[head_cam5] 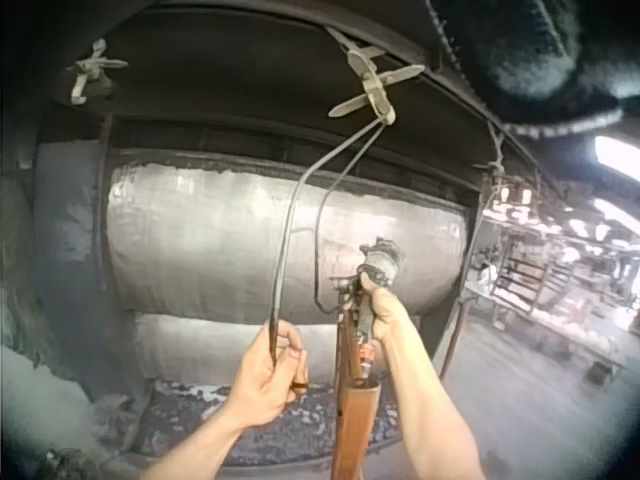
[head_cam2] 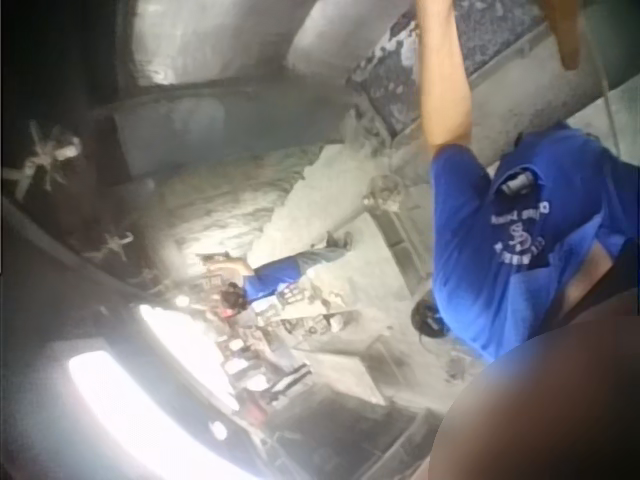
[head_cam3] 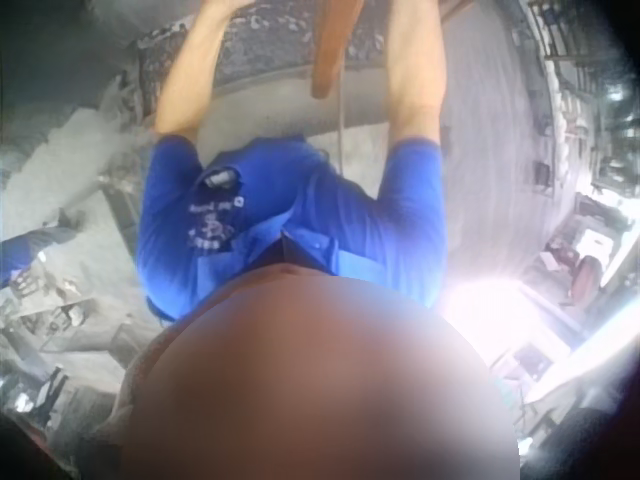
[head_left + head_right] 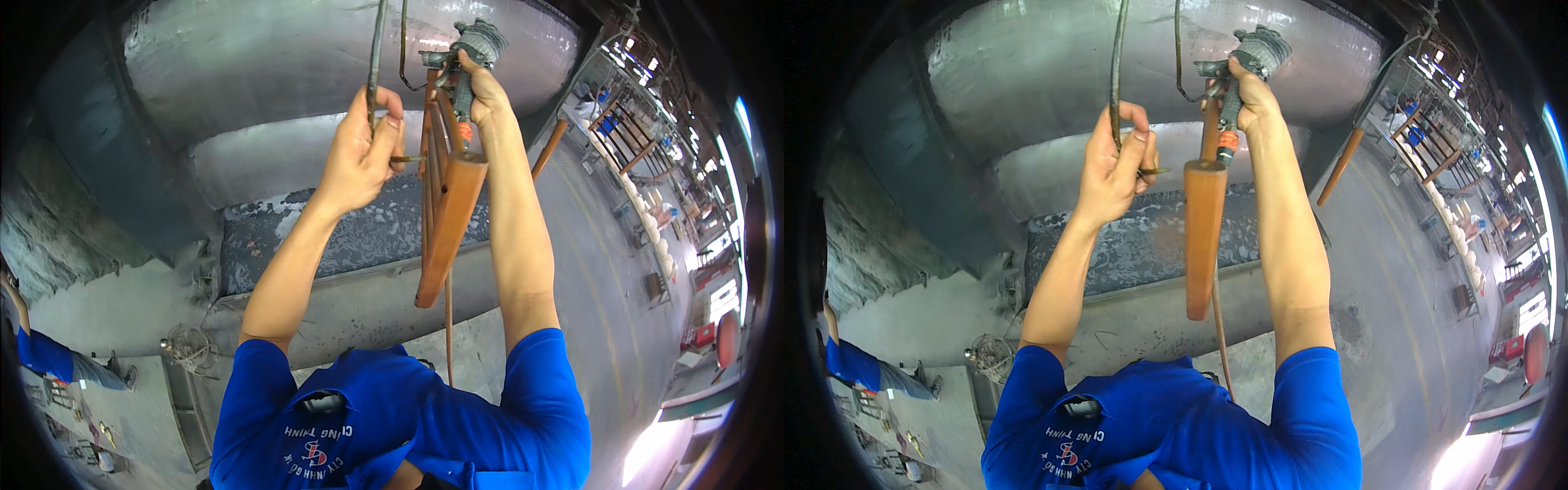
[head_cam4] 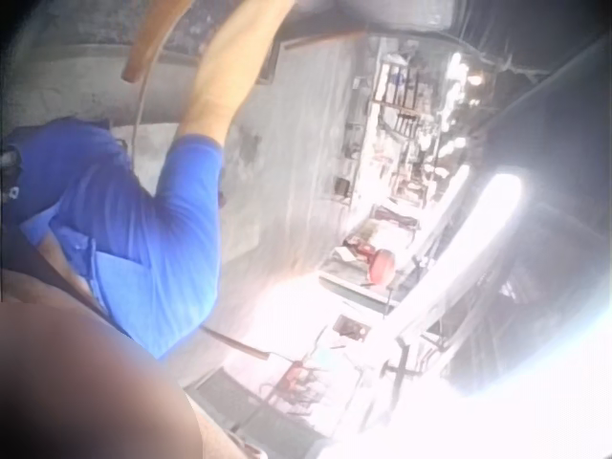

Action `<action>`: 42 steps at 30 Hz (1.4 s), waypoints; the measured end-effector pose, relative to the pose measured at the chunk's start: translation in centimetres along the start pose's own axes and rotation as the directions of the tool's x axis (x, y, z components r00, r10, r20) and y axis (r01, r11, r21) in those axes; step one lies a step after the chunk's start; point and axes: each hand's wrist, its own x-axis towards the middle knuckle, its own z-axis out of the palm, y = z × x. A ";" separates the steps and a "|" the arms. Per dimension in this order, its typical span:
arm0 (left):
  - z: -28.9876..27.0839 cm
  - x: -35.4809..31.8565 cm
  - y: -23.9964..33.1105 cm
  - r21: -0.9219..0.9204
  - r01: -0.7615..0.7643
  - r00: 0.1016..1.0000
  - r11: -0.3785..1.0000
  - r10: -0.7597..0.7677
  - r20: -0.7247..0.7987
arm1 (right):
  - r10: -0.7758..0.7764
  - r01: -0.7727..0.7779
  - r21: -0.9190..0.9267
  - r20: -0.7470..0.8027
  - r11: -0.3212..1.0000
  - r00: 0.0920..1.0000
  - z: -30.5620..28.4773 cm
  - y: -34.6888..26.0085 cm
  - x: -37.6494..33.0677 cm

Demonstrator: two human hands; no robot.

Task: The person uses a spray gun to apply finish to wooden chair frames suspended from hooks in a spray booth. They rotate the frames by hand to coat all sides, then move to the next frame and repeat the process.

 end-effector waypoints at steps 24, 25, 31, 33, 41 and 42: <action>-0.1 -1.5 1.6 0.302 -0.002 0.977 0.953 0.066 -0.202 | -0.058 0.046 -0.107 -0.111 0.993 0.992 2.1 3.0 6.3; 0.1 -2.0 1.7 0.397 0.007 0.959 0.918 0.106 -0.263 | -0.068 0.055 -0.102 -0.125 0.993 0.990 2.0 3.2 6.4; 0.6 -2.9 0.5 0.534 0.080 0.914 0.842 0.152 -0.377 | -0.089 0.070 -0.142 -0.134 0.987 0.987 1.5 2.6 6.0; -0.1 -2.9 0.2 0.546 0.045 0.902 0.836 0.201 -0.381 | -0.043 0.009 -0.248 -0.132 0.969 0.990 1.0 1.4 4.8; -5.4 -1.5 -1.2 0.376 0.114 0.943 0.920 0.020 -0.333 | -0.214 0.183 -0.302 -0.075 0.936 0.974 -3.1 -4.4 -5.3; -6.0 -1.0 -1.7 0.348 0.140 0.942 0.927 -0.017 -0.335 | -0.237 0.205 -0.299 -0.076 0.932 0.968 -3.6 -4.7 -6.8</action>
